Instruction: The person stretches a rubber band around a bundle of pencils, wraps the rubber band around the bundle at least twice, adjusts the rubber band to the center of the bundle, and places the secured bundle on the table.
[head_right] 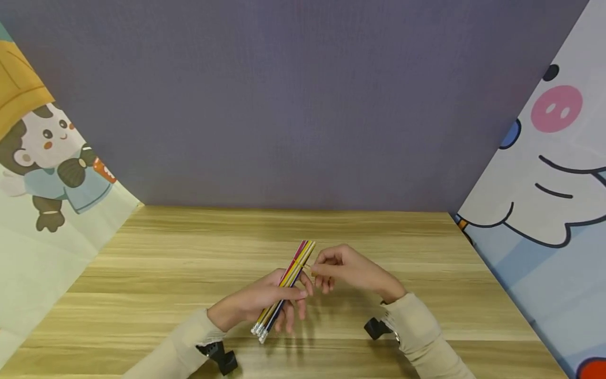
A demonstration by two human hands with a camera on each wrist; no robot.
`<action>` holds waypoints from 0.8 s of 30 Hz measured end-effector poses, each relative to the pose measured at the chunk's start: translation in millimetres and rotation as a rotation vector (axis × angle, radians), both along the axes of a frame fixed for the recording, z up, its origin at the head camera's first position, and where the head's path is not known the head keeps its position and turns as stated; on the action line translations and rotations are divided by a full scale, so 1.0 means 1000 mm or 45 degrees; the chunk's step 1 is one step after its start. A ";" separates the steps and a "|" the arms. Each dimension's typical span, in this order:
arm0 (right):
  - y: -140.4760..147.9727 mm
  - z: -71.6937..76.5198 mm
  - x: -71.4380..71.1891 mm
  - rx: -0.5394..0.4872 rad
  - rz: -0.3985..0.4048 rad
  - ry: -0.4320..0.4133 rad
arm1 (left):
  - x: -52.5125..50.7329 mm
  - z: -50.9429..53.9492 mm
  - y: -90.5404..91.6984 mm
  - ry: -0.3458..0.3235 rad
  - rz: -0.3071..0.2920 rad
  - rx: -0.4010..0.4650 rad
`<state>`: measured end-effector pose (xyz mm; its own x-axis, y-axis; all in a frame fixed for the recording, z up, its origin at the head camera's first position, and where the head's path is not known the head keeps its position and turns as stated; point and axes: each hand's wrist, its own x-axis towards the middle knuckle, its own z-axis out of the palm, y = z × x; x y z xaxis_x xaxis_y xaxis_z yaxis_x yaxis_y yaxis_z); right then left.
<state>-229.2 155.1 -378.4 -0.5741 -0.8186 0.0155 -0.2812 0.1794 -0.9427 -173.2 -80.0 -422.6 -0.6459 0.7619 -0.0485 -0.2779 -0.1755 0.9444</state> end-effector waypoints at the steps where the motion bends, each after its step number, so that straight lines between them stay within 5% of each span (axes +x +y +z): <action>1: -0.002 0.001 0.001 -0.017 -0.023 0.011 | -0.002 0.000 -0.001 0.003 0.041 -0.005; 4: -0.009 0.005 0.008 -0.063 -0.057 0.076 | -0.005 -0.002 -0.002 0.021 0.118 -0.035; 12: -0.018 0.010 0.023 0.017 -0.107 0.237 | -0.001 -0.004 0.003 0.064 0.038 -0.080; 20: -0.015 0.016 0.027 -0.015 -0.181 0.268 | -0.006 -0.002 -0.003 -0.004 0.118 -0.032; 24: -0.016 0.019 0.028 0.040 -0.284 0.418 | -0.005 0.000 -0.002 0.018 0.235 -0.014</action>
